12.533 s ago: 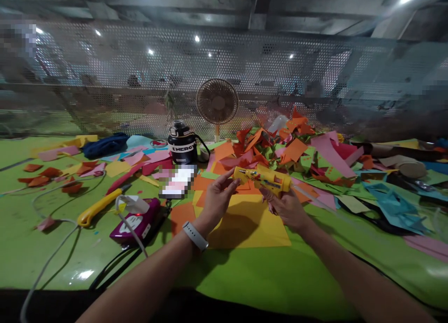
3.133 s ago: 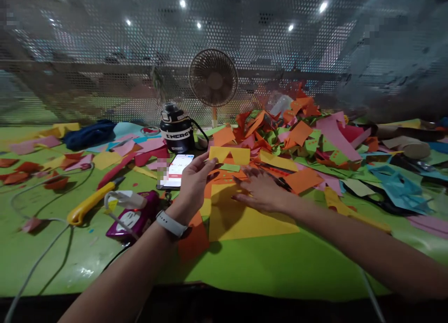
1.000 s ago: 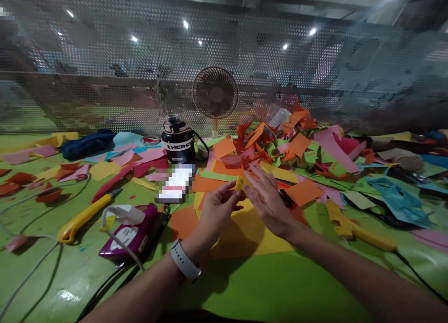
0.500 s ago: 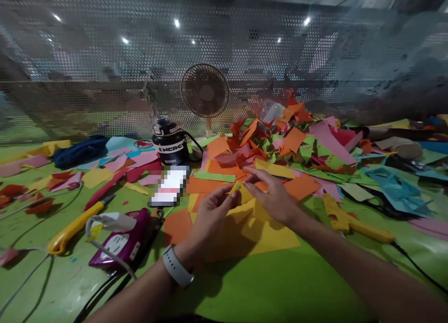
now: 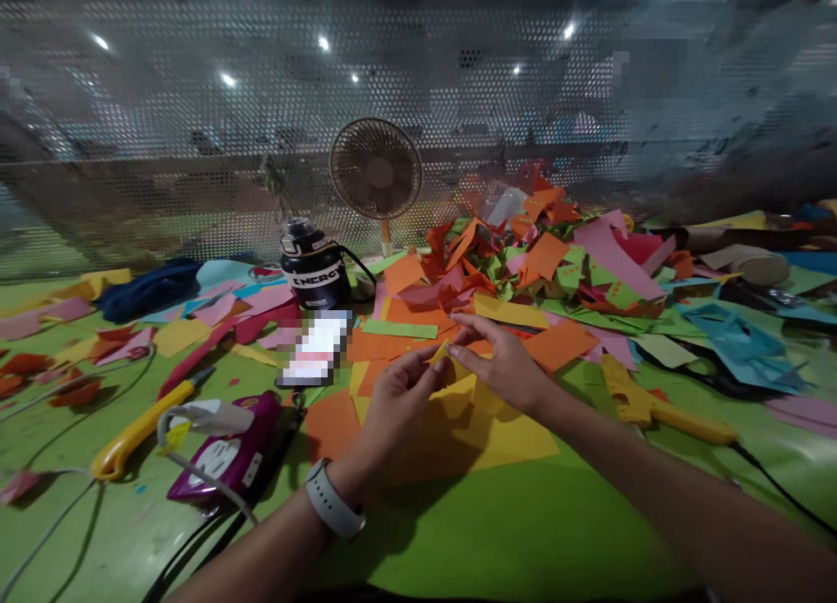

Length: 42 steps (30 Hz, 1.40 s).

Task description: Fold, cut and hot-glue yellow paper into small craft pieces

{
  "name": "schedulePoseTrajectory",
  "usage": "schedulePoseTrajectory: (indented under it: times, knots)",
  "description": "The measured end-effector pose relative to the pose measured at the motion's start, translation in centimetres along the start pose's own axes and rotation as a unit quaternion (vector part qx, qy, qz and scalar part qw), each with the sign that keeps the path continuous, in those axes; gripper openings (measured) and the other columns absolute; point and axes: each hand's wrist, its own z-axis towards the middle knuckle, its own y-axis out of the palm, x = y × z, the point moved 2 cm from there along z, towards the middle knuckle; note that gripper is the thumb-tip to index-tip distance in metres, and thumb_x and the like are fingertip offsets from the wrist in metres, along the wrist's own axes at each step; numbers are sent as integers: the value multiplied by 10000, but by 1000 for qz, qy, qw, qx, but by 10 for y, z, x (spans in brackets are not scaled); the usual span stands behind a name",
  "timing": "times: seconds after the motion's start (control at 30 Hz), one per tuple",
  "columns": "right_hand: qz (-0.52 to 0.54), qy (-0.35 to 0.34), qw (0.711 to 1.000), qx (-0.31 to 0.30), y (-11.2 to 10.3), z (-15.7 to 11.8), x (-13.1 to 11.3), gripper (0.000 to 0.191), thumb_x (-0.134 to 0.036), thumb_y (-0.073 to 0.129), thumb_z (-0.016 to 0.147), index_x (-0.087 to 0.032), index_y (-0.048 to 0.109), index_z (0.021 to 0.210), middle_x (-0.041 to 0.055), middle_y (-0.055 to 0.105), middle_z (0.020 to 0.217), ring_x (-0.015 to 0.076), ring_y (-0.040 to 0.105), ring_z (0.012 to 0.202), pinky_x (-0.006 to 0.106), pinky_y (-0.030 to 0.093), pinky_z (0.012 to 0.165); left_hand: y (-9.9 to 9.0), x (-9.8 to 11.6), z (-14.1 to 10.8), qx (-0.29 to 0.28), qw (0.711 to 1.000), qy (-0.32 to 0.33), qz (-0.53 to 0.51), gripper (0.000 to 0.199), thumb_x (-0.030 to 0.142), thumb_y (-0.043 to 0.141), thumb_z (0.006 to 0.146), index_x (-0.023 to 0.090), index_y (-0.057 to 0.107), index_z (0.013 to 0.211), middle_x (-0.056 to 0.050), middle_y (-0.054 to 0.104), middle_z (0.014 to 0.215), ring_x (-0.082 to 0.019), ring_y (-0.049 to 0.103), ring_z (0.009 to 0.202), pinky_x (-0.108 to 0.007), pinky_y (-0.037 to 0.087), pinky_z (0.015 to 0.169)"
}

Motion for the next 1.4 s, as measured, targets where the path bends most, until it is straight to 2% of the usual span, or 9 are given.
schedulePoseTrajectory:
  times: [0.2,0.43,0.6,0.77,0.97,1.23,1.3,1.4]
  knots:
    - [9,6,1000,-2,2,0,1,418,-309,606,798,-210,592,1203,40,638,943,192,596,926,379,443,922,-1,-2,1,1,1000,1,8,396,446,748,688,181,731,983,-12,653,716,-123,541,663,-252,459,672]
    - [25,25,999,-3,-3,-1,0,425,-344,572,823,-184,571,1217,44,642,937,192,597,941,349,454,893,-3,-3,1,20,1000,-2,8,346,422,741,706,175,720,948,5,625,698,-116,539,661,-246,461,678]
    - [-18,-2,1000,-23,-7,-2,-1,419,-323,616,791,-202,600,1192,39,639,924,198,606,906,358,455,879,-3,1,-3,39,999,-6,-8,320,411,745,707,182,713,928,-14,675,755,-140,586,727,-263,467,733]
    - [-18,-8,999,-47,-7,-2,-2,452,-336,631,777,-199,597,1207,25,641,885,196,616,872,352,461,862,-2,8,-4,50,999,-15,-1,229,391,745,708,209,735,847,-42,717,830,-179,614,785,-271,477,717]
    - [-36,-19,997,-68,-3,-4,0,448,-347,612,787,-183,596,1203,21,638,865,189,616,855,350,464,853,-8,-2,3,65,997,12,46,298,439,738,698,142,711,721,-43,696,713,-130,572,633,-243,443,616]
    - [-50,-10,997,-61,0,-4,-1,499,-417,636,758,-183,598,1197,22,631,822,205,623,844,370,468,861,-9,1,3,74,984,63,152,235,374,655,779,158,683,690,-35,676,672,-137,563,626,-251,431,614]
    - [-52,-1,996,-68,0,-4,-1,509,-418,633,758,-183,590,1208,22,629,824,209,622,852,373,464,867,-8,2,4,72,984,64,149,227,361,656,776,157,678,678,-36,670,666,-138,557,625,-250,428,609]
    - [-47,13,996,-78,-3,-2,0,535,-414,633,751,-181,572,1228,26,632,835,215,621,864,378,461,869,-6,3,4,54,993,34,96,258,397,676,752,148,670,688,-27,647,653,-123,528,593,-235,396,560]
